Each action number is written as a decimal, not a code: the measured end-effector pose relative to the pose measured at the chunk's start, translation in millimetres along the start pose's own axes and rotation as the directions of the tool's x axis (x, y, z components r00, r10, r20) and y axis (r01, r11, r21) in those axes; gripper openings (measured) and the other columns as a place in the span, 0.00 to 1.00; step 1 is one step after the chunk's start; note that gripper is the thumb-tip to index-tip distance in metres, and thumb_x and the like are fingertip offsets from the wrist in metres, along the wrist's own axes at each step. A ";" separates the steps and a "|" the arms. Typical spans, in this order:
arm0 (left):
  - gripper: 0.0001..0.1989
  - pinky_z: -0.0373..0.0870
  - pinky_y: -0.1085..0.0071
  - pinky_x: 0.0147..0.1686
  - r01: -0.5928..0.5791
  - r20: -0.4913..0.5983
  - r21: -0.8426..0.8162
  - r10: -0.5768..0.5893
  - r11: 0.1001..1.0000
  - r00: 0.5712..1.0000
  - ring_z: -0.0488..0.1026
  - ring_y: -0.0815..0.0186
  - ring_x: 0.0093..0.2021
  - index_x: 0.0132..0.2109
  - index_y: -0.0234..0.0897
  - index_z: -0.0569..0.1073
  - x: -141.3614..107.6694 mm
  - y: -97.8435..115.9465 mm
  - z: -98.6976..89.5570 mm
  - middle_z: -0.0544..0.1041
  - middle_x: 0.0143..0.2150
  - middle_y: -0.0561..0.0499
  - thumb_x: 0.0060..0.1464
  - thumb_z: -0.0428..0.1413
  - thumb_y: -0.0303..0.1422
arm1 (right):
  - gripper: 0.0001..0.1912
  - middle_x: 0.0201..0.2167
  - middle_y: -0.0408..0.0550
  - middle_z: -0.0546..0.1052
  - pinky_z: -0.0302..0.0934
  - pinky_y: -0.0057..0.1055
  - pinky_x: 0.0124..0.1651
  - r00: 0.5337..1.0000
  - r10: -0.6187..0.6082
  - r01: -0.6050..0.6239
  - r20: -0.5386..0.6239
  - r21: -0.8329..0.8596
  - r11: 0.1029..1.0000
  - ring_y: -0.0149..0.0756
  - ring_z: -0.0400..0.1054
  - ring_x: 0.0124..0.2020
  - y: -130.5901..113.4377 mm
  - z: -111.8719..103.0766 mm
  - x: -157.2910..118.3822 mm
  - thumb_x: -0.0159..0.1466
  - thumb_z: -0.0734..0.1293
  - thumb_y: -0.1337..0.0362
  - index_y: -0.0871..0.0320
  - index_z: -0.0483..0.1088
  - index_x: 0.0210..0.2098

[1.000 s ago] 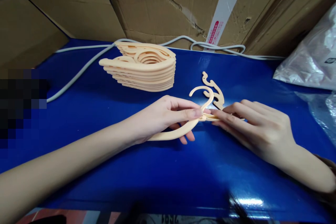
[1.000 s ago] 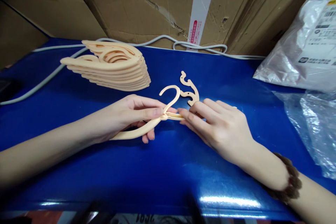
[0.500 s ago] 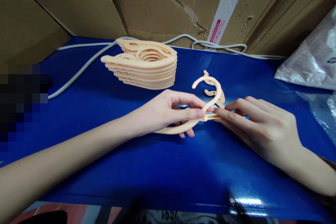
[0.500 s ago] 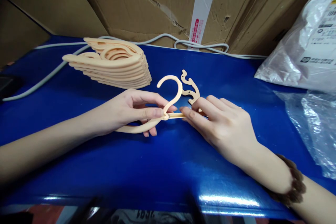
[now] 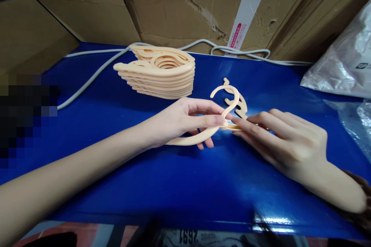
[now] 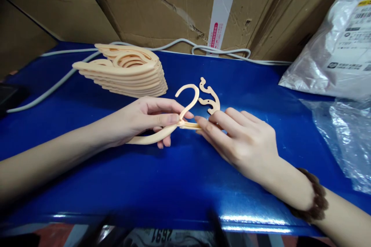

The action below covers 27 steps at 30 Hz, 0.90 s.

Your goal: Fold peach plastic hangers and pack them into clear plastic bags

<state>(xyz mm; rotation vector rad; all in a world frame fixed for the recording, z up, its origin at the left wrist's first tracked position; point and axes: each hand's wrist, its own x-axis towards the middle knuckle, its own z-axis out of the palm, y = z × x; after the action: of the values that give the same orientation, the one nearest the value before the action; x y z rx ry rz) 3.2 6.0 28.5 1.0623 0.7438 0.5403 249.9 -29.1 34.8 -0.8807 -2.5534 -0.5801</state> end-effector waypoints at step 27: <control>0.14 0.74 0.82 0.21 -0.022 -0.157 0.143 0.044 0.990 0.987 0.78 0.71 0.26 0.41 0.33 0.75 1.1 -9.2 10.0 0.77 0.26 0.56 0.58 0.67 0.39 | 0.22 0.35 0.47 0.83 0.60 0.29 0.25 0.941 0.173 -0.264 0.292 0.310 0.913 0.34 0.77 0.28 -12.6 -2.9 0.1 0.78 0.54 0.58 0.56 0.79 0.42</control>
<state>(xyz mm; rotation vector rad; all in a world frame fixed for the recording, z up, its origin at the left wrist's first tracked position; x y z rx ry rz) 12.0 -2.6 22.7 1.1734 0.9169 0.6136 242.3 -39.6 34.0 -1.1524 -2.6119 0.0609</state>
